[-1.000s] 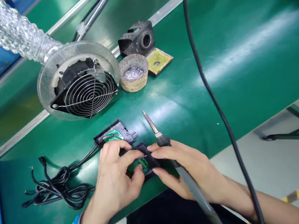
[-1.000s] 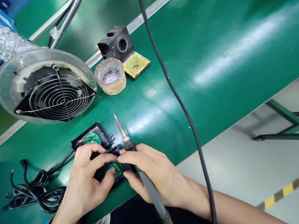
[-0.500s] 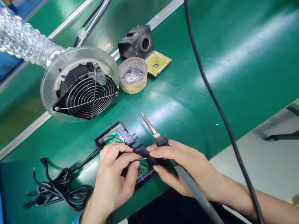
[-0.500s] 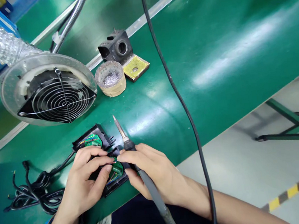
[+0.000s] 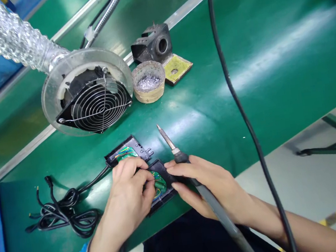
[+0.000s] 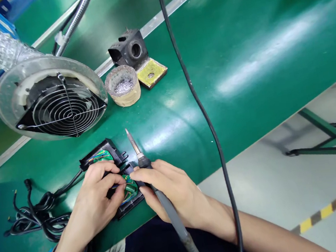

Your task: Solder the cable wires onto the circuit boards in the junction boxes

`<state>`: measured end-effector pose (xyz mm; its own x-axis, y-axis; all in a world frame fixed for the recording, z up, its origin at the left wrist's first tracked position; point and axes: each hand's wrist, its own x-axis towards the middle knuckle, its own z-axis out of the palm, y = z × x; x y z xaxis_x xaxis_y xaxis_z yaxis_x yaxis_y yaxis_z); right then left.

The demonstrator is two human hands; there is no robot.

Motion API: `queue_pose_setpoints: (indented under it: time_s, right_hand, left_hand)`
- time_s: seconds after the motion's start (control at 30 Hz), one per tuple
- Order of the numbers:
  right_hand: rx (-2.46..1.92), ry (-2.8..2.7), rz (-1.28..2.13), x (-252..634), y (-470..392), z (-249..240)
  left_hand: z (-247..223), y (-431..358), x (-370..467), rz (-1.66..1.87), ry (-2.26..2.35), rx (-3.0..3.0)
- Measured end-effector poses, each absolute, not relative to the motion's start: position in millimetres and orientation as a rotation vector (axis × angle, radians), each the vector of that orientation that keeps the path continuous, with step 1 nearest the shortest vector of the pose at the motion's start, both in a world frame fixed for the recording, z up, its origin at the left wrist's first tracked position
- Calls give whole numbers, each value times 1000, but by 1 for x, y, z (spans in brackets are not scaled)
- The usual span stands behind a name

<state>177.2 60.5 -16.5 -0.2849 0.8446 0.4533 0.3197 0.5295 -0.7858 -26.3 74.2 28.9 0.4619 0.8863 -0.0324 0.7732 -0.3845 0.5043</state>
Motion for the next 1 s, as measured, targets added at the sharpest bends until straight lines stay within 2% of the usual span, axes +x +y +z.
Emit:
queue_pose_setpoints:
  time_s: [0.3, 1.0]
  right_hand:
    - [-954, -1853, 772, 213, 44, 17]
    - [-939, -1830, 861, 201, 49, 13]
  left_hand:
    - [28, 74, -24, 349, 1403, 2231]
    - [26, 71, -22, 396, 1443, 2255]
